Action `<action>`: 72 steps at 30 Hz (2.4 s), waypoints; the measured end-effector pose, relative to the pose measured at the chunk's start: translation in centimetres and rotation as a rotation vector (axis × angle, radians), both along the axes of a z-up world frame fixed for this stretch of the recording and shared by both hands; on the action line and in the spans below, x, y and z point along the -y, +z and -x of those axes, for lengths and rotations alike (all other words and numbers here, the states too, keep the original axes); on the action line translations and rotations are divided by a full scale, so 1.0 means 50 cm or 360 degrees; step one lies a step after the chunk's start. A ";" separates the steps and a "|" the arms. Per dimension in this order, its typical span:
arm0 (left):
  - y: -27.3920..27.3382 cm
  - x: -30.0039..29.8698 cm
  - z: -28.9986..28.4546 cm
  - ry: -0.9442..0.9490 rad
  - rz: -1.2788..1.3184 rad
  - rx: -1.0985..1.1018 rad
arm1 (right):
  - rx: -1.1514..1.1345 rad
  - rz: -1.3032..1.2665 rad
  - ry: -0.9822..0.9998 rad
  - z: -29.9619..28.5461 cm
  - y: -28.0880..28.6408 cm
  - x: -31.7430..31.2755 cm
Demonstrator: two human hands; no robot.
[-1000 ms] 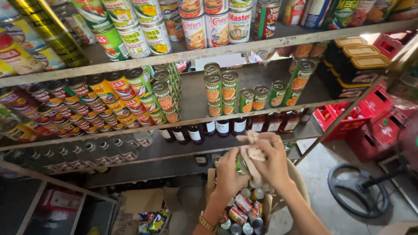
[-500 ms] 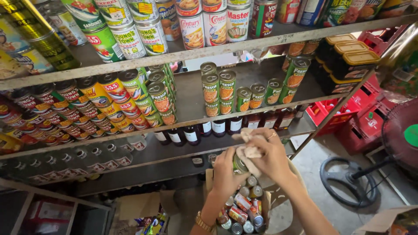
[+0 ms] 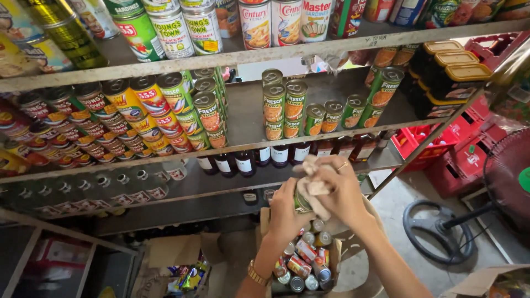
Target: Cleaning and organizing canned food items on retail shelves using a cloth.
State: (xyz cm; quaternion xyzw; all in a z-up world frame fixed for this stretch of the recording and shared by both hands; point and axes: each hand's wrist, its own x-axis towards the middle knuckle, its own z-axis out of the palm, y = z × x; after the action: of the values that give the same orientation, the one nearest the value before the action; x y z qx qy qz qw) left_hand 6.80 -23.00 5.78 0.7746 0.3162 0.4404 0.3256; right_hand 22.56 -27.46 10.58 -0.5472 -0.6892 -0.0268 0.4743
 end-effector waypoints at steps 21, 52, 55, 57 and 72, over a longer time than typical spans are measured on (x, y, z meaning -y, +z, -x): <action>-0.142 -0.019 -0.116 0.0185 0.0414 0.0665 | -0.0359 0.0044 0.0093 -0.106 -0.071 0.030; -0.228 -0.106 -0.120 -0.0484 0.1847 0.1888 | -0.0704 -0.0061 0.0098 -0.020 -0.061 0.023; -0.143 -0.087 -0.102 -0.0399 0.2218 0.1808 | -0.0624 -0.0041 0.0192 -0.023 -0.054 0.034; -0.135 -0.085 -0.094 -0.0507 0.2164 0.1846 | -0.0513 0.0062 0.0254 -0.043 -0.056 0.035; -0.077 -0.077 -0.083 -0.0821 0.1853 0.1875 | -0.0486 0.0206 0.0257 -0.076 -0.061 0.040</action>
State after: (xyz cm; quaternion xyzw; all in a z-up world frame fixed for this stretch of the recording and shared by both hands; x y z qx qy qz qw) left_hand 10.94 -19.16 1.95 0.1780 0.0855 0.4503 0.8707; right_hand 26.36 -29.48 7.52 -0.5170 -0.6511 0.1392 0.5378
